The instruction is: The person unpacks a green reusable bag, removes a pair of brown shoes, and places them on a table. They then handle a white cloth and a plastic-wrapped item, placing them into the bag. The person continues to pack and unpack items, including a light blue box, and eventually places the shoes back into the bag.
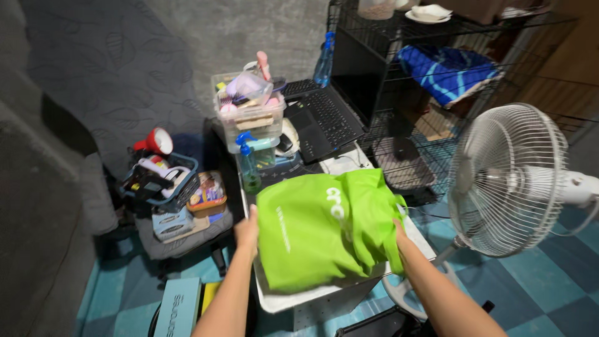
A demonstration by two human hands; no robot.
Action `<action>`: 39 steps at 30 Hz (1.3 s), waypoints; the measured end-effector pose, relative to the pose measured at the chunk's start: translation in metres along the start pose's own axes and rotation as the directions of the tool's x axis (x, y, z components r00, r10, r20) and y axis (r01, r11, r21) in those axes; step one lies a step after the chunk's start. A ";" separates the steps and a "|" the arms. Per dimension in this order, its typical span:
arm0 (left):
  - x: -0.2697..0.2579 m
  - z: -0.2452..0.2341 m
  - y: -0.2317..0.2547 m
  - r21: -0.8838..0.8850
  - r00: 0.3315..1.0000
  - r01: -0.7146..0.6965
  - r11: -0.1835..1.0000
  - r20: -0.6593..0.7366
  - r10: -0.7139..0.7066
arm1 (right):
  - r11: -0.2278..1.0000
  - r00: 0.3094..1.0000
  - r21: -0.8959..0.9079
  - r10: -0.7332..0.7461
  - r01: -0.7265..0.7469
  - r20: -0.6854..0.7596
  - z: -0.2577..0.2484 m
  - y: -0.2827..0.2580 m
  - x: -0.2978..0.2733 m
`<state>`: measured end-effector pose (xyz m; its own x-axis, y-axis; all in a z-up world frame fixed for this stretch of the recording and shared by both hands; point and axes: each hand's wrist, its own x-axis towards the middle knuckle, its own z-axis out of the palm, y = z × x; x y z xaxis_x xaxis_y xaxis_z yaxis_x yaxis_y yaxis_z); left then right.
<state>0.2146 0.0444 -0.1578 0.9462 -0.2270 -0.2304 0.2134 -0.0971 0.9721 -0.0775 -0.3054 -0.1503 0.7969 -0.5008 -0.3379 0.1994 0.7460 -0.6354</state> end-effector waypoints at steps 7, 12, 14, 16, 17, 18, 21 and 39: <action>-0.094 -0.017 -0.009 0.089 0.808 0.569 0.818 0.124 -0.576 | 0.992 0.992 -0.015 0.121 -0.122 -0.023 -0.003 0.041 0.015; -0.047 -0.011 -0.075 0.306 0.980 0.064 0.950 -0.198 -0.003 | 0.983 0.990 -0.126 0.125 -0.131 -0.059 -0.011 0.043 0.014; -0.021 -0.024 -0.082 0.493 0.927 -0.056 0.868 -0.297 0.229 | 0.907 0.989 -0.400 0.090 -0.131 -0.121 -0.020 0.023 0.004; 0.006 -0.046 -0.065 0.536 0.883 -0.006 0.844 -0.393 0.255 | 0.694 0.980 -0.704 0.015 -0.153 -0.199 -0.026 -0.004 -0.009; 0.015 -0.062 -0.058 0.539 0.852 -0.001 0.843 -0.440 0.283 | 0.516 0.967 -0.835 -0.047 -0.190 -0.249 -0.027 -0.023 -0.015; 0.019 -0.067 -0.054 0.542 0.821 0.003 0.840 -0.481 0.308 | 0.354 0.950 -0.904 -0.107 -0.240 -0.295 -0.029 -0.040 -0.022; 0.013 -0.081 -0.048 0.154 0.853 0.213 0.965 -0.510 -0.107 | 0.382 0.936 -0.896 -0.169 -0.227 -0.309 -0.037 -0.073 -0.034; -0.197 0.124 0.094 0.679 0.933 -0.307 0.667 0.075 0.353 | 0.718 0.828 -0.682 -0.462 0.139 -0.318 -0.072 -0.087 -0.008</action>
<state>0.0176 -0.0404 -0.0260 0.9397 -0.3184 0.1248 -0.3129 -0.6534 0.6893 -0.1422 -0.3985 -0.1425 0.3863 -0.8988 -0.2070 -0.1351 0.1668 -0.9767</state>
